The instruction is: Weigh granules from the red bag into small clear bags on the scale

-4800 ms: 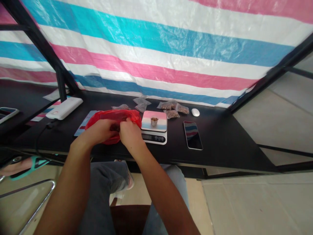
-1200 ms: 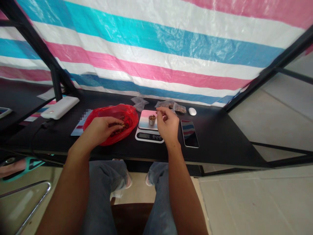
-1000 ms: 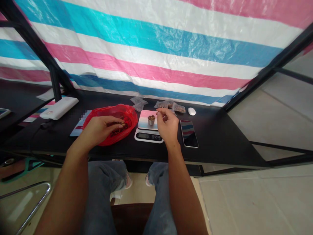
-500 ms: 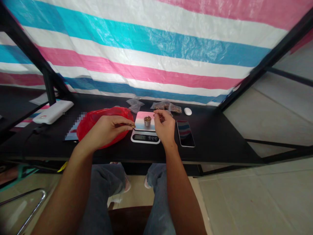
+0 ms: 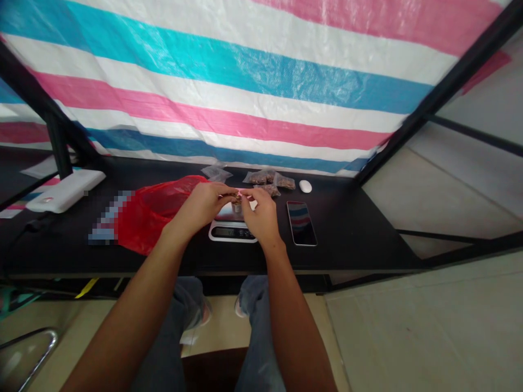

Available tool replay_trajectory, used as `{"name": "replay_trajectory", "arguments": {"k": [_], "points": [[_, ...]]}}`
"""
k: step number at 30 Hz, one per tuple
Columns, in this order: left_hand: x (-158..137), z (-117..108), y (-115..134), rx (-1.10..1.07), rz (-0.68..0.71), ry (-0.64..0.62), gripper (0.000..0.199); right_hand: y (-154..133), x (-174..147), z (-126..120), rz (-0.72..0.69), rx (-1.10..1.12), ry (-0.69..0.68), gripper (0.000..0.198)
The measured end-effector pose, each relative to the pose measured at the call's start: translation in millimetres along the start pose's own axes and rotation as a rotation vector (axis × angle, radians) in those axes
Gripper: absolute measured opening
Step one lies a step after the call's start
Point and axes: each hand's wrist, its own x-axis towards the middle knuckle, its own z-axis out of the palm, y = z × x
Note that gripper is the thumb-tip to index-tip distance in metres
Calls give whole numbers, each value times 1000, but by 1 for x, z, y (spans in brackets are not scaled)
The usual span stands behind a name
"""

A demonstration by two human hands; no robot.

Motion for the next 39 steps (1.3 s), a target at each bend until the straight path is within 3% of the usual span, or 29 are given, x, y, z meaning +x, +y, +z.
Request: {"name": "replay_trajectory", "arguments": {"k": [11,21,28,39], "points": [[0,-1,9,78,-32,-41,30,7,-2,3,-10,-19,-31,16],[-1,3,5,37,-51,6,26,9,-2,3,-13,-32,-44,15],[-2,4,1,5,45,37,21,7,-3,2,16,-12,-19,14],[-5,4,-2,-100,14,89,17,2,-3,1,30,34,-10,17]]}}
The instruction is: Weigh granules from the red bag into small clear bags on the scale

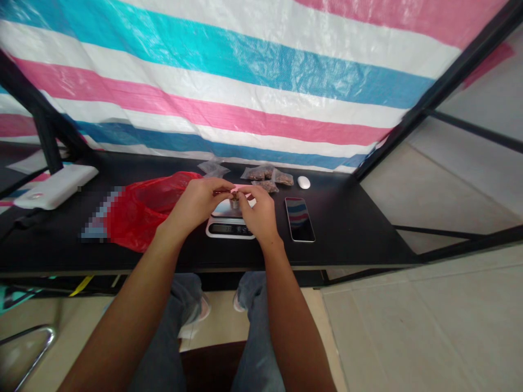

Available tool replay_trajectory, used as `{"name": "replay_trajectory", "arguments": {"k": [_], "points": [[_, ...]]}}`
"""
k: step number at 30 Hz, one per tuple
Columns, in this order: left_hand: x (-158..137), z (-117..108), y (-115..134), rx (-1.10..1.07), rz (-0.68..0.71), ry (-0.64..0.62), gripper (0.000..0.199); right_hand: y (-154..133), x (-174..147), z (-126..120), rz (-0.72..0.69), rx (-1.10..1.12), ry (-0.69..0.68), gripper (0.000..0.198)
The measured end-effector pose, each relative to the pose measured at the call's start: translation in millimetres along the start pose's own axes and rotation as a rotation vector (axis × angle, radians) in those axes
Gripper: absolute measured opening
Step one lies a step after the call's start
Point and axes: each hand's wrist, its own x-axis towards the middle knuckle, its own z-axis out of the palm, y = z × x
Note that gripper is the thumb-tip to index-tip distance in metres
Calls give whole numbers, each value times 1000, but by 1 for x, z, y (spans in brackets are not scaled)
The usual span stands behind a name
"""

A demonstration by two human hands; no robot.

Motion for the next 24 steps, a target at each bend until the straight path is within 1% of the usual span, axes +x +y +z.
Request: {"name": "replay_trajectory", "arguments": {"k": [7,10,12,14,16,19,21,23,24], "points": [[-3,0,2,-98,-24,-1,20,-1,0,-1,23,-25,-6,20],[-4,-2,4,-145,-32,34,20,-1,0,-2,42,-23,-10,20],[-5,-8,6,-147,-49,73,21,-2,0,-3,49,-28,1,20],[-9,-19,10,-150,-78,111,24,-1,0,-4,51,-36,13,20],[-17,-36,14,-152,-125,111,25,0,-1,-5,55,-41,24,21],[-33,-67,13,-76,-221,-12,16,4,0,-8,70,-40,35,23],[-44,-84,7,-25,-341,-76,12,8,6,-13,94,-33,13,24],[-51,-93,-4,61,-429,-120,10,11,17,-18,125,-26,-41,24],[-54,-94,-10,106,-452,-138,10,13,25,-21,129,-20,-75,25]]}}
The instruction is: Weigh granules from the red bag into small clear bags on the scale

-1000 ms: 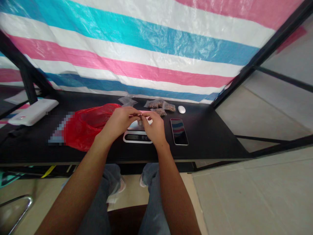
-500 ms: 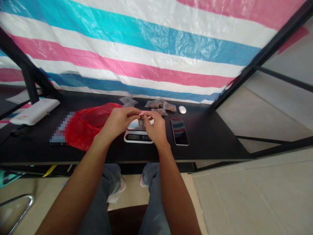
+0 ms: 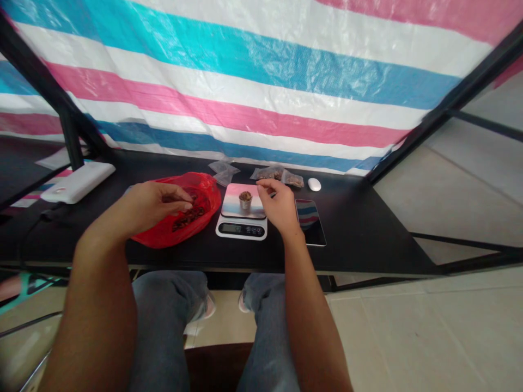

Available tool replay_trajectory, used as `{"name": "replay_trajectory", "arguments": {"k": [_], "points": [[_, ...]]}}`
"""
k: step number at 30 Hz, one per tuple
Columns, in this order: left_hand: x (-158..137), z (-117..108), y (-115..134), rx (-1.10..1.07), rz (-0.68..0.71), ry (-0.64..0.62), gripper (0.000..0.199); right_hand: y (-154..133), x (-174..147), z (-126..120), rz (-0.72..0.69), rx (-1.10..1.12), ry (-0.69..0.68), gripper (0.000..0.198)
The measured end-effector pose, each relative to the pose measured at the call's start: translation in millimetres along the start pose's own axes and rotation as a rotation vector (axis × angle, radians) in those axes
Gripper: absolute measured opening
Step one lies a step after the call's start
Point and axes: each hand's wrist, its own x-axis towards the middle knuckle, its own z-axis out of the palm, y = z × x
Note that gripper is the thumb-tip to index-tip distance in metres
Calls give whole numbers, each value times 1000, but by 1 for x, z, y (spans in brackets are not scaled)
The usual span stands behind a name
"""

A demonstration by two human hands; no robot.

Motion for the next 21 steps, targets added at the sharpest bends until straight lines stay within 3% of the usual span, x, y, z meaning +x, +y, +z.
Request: {"name": "replay_trajectory", "arguments": {"k": [4,7,9,15,21], "points": [[7,11,-18,70,-30,-36,10,0,42,-9,-56,-70,-311,24],[11,19,-21,32,-38,-52,8,0,73,-9,-42,-129,-611,24],[12,21,-21,21,-45,-53,10,-1,86,-7,-36,-181,-734,25],[13,22,-24,40,-22,-36,14,-3,95,2,-35,-239,-900,23],[15,25,-25,31,74,41,22,-1,92,7,-68,-259,-916,17]]}}
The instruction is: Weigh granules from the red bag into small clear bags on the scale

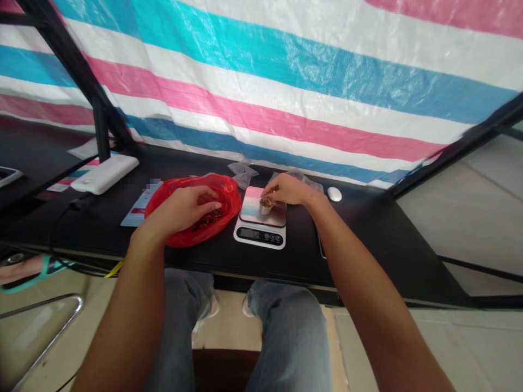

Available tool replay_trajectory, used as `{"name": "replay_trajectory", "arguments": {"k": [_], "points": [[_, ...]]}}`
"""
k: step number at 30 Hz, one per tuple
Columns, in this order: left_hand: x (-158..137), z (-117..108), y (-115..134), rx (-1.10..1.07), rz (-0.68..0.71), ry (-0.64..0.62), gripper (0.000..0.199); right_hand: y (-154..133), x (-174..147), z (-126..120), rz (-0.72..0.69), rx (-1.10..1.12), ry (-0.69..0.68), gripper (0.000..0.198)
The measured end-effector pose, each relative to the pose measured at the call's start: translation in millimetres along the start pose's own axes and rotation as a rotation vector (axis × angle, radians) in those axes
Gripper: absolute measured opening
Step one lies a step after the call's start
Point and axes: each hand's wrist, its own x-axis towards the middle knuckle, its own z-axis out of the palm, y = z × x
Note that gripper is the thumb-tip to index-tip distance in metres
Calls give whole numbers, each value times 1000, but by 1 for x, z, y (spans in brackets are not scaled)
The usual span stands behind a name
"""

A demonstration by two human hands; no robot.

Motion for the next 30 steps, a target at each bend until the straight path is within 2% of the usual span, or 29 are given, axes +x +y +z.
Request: {"name": "replay_trajectory", "arguments": {"k": [11,30], "points": [[-1,1,7,10,25,25,25,-2,-7,7,24,-17,101,16],[-2,3,9,-21,38,20,25,1,-8,16,16,-6,171,16]]}}
